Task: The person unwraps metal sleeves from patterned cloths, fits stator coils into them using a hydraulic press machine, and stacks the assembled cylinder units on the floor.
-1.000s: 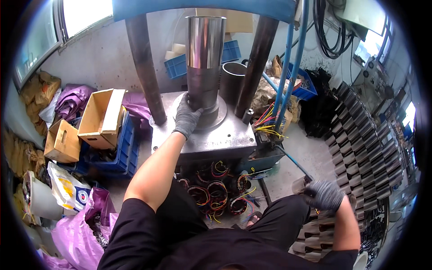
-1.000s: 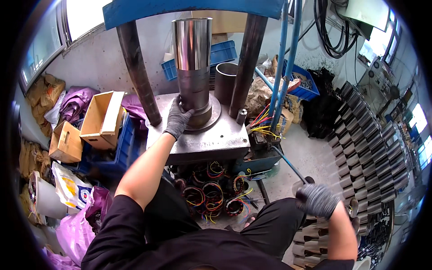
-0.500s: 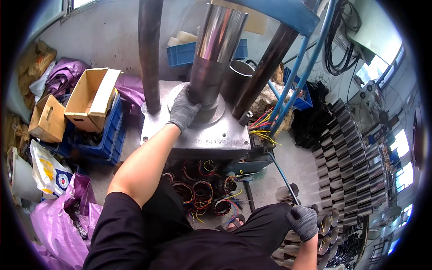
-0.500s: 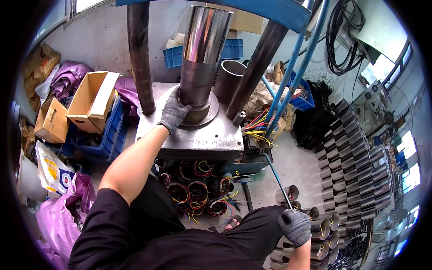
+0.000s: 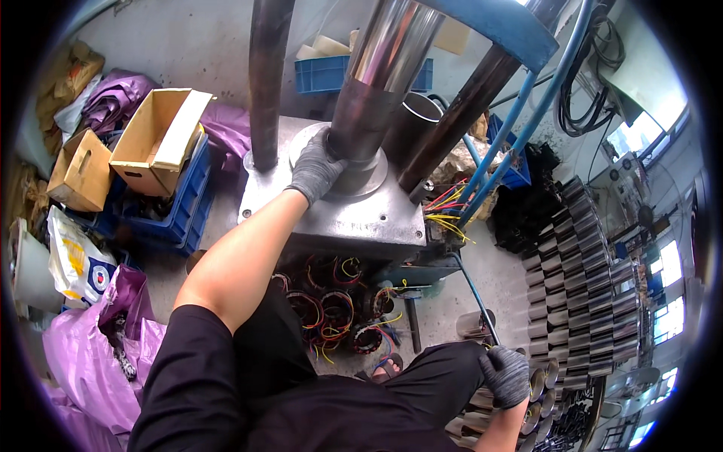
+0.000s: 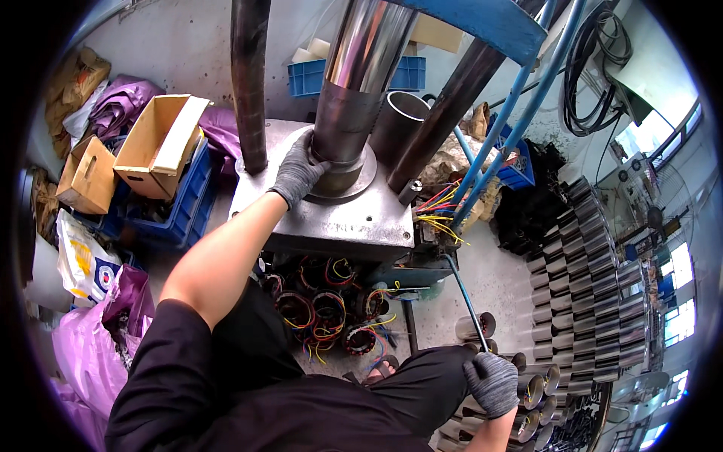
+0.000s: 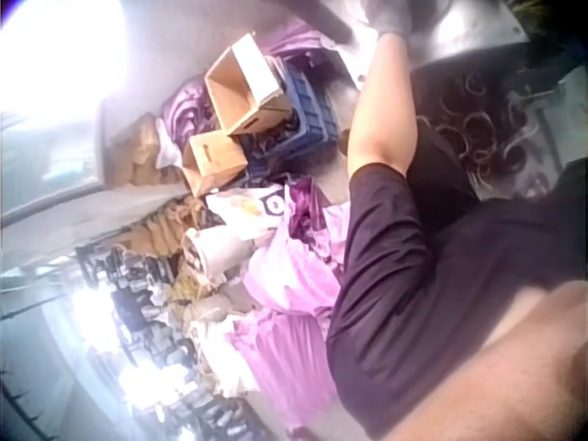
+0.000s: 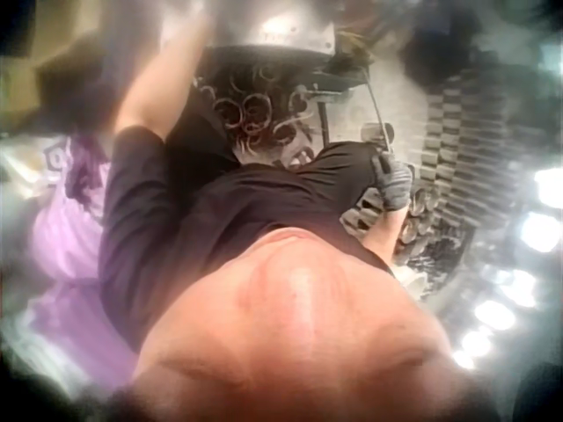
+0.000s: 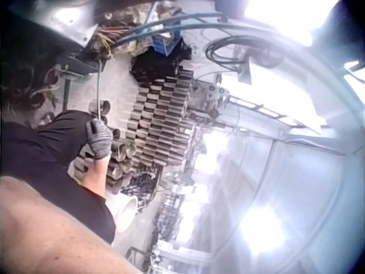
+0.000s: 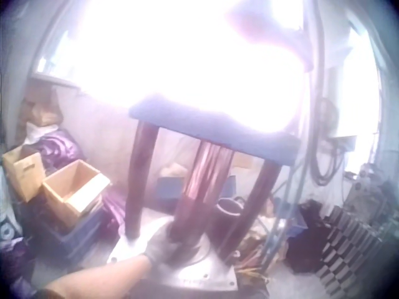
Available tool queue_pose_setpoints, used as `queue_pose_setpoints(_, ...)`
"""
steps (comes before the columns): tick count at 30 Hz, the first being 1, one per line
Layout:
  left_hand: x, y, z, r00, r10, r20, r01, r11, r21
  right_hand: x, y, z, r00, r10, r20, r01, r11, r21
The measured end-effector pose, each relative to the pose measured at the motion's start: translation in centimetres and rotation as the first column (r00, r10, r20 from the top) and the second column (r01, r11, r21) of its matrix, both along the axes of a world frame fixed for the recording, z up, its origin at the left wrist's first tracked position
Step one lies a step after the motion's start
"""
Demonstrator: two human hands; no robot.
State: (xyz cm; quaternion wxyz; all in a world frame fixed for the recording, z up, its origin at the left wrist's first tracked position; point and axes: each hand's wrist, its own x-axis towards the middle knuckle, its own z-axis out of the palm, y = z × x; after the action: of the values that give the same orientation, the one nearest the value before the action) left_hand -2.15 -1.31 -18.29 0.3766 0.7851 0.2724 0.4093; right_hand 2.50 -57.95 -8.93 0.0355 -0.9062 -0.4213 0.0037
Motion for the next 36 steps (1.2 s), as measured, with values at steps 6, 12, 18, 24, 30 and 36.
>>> queue_pose_setpoints(6, -0.3, 0.2, 0.2, 0.998, -0.032, -0.056, 0.027, 0.996, -0.084, 0.8, 1.0, 2.2, 0.987, 0.012, -0.161, -0.005, 0.999, 0.047)
queue_pose_setpoints(12, -0.6, -0.4, 0.9, 0.997, -0.018, -0.076, 0.014, 0.998, -0.062, 1.8, 2.2, 4.4, 0.974, 0.007, -0.227, 0.01, 0.997, 0.074)
queue_pose_setpoints(18, -0.3, 0.6, 0.2, 0.998, -0.035, -0.055, 0.031, 0.997, -0.07, 1.3, 0.3, 2.2, 0.97, 0.109, -0.218, -0.136, 0.984, -0.114)
queue_pose_setpoints(24, 0.4, 0.8, -0.8, 1.0, -0.005, -0.029, 0.004, 0.999, -0.052, 2.4, 3.0, 4.1, 0.951, 0.19, -0.243, -0.1, 0.934, 0.343)
queue_pose_setpoints(30, 0.0, 1.0, -0.8, 1.0, -0.006, 0.01, 0.006, 0.999, -0.051, 11.5, 12.1, 9.4, 0.959, 0.11, 0.262, -0.27, 0.645, 0.715)
queue_pose_setpoints(36, -0.6, 0.0, 0.9, 0.996, -0.032, -0.079, 0.024, 0.995, -0.1, 13.9, 11.3, 10.7, 0.979, 0.096, 0.18, -0.186, 0.78, 0.597)
